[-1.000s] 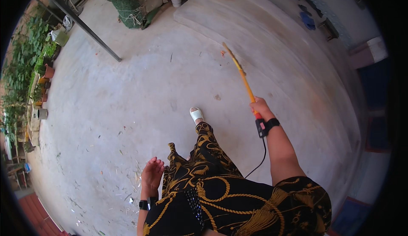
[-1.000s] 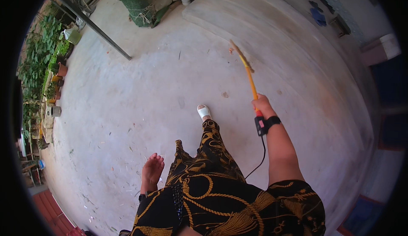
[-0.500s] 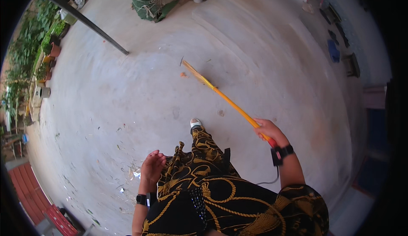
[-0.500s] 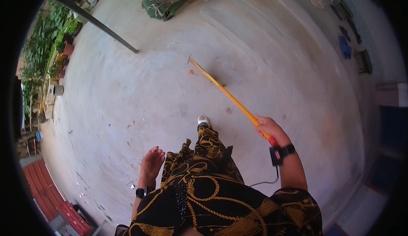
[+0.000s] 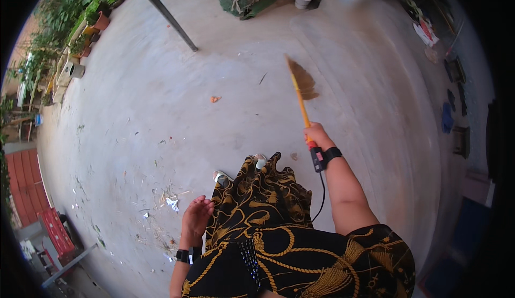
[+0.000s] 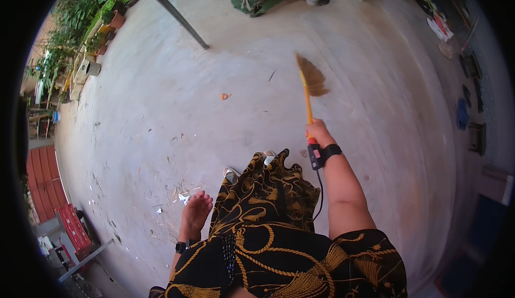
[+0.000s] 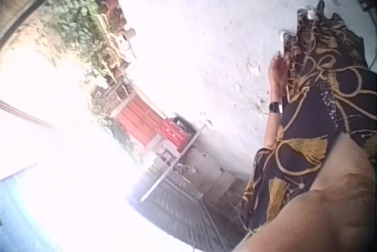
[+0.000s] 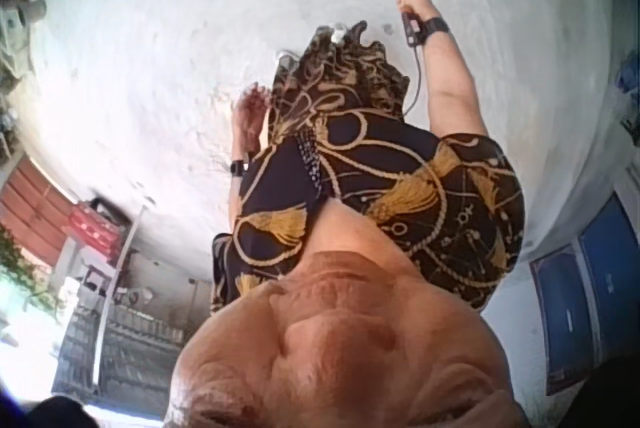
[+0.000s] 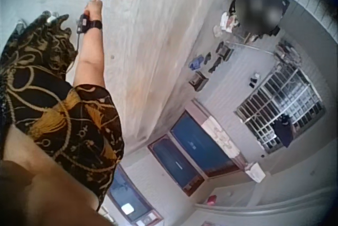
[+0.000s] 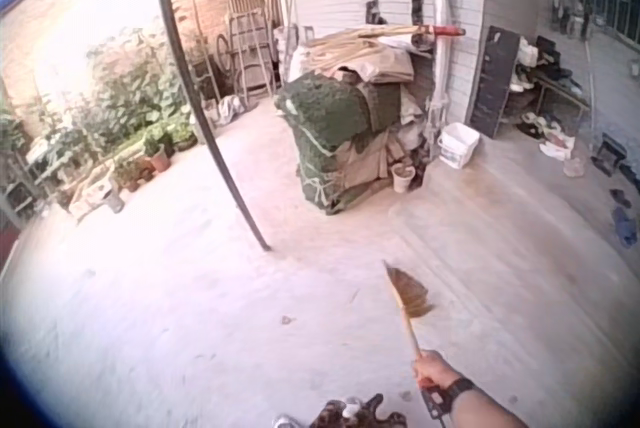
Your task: Sweeping debris on a concrete outdoor floor using a broom.
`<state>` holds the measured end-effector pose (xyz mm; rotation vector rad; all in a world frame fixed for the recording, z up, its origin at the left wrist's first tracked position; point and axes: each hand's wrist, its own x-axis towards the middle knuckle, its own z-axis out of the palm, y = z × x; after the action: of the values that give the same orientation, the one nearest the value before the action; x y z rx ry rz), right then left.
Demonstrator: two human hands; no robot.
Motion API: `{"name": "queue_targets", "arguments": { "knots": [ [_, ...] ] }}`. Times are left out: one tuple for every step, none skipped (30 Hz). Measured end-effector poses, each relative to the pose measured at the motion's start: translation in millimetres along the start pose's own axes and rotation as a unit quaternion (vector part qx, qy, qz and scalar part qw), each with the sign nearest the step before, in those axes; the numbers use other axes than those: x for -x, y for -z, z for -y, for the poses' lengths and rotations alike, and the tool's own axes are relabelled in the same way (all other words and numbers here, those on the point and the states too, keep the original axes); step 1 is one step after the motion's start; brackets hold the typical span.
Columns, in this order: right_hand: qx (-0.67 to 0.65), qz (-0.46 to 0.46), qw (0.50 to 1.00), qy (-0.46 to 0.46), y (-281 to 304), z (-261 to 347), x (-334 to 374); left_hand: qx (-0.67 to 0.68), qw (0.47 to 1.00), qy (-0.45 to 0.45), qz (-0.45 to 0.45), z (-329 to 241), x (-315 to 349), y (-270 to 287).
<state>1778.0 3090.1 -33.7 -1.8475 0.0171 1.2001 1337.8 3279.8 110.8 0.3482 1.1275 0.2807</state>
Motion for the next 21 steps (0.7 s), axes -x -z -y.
{"name": "queue_targets", "arguments": {
  "knots": [
    [0.014,0.029,0.999,0.0,-15,6,-1,0.01,1.0,-0.004,-0.009,-1,0,1],
    [0.029,0.056,0.998,-0.001,-25,11,3,0.016,1.0,-0.008,-0.011,-3,-1,2],
    [0.021,0.095,0.995,-0.029,-24,16,4,0.029,0.999,-0.009,-0.023,-4,-2,1],
    [0.029,0.101,0.994,-0.027,-22,26,11,0.044,0.998,-0.013,-0.038,-6,-2,1],
    [-0.006,0.142,0.989,-0.043,-13,39,22,0.053,0.998,-0.017,-0.04,-8,-3,2],
    [-0.041,0.179,0.981,-0.06,-6,54,36,0.056,0.998,-0.022,-0.035,-10,-5,2],
    [-0.033,0.187,0.98,-0.059,-6,69,48,0.059,0.997,-0.029,-0.033,-12,-5,5],
    [-0.011,0.17,0.984,-0.062,-4,86,62,0.067,0.997,-0.031,-0.034,-15,-7,9],
    [0.01,0.151,0.986,-0.064,-2,95,67,0.066,0.997,-0.038,-0.031,-14,-10,12],
    [0.019,0.155,0.986,-0.063,-3,101,60,0.066,0.996,-0.046,-0.031,-13,-11,17],
    [0.065,0.139,0.988,-0.032,-6,111,46,0.076,0.995,-0.051,-0.035,-11,-10,24],
    [0.108,0.121,0.987,0.001,-11,122,29,0.094,0.993,-0.055,-0.04,-11,-10,27],
    [0.125,0.099,0.987,0.026,-19,133,6,0.112,0.991,-0.06,-0.044,-12,-10,31],
    [0.158,0.082,0.982,0.057,-30,142,-21,0.119,0.99,-0.063,-0.049,-8,-7,36],
    [0.188,0.065,0.976,0.088,-44,151,-50,0.125,0.988,-0.069,-0.058,-4,-3,42],
    [0.211,0.056,0.969,0.12,-56,158,-80,0.13,0.987,-0.075,-0.065,0,1,48],
    [0.232,0.047,0.96,0.153,-68,164,-110,0.135,0.985,-0.074,-0.083,4,4,54],
    [0.242,0.039,0.959,0.144,-85,169,-139,0.145,0.982,-0.076,-0.092,11,9,62],
    [0.255,0.035,0.957,0.136,-108,176,-155,0.157,0.979,-0.078,-0.105,18,14,68],
    [0.259,0.047,0.955,0.135,-129,176,-167,0.167,0.976,-0.079,-0.117,24,18,73],
    [0.261,0.037,0.96,0.094,-163,176,-169,0.177,0.972,-0.084,-0.131,31,23,78]
  ]
}}
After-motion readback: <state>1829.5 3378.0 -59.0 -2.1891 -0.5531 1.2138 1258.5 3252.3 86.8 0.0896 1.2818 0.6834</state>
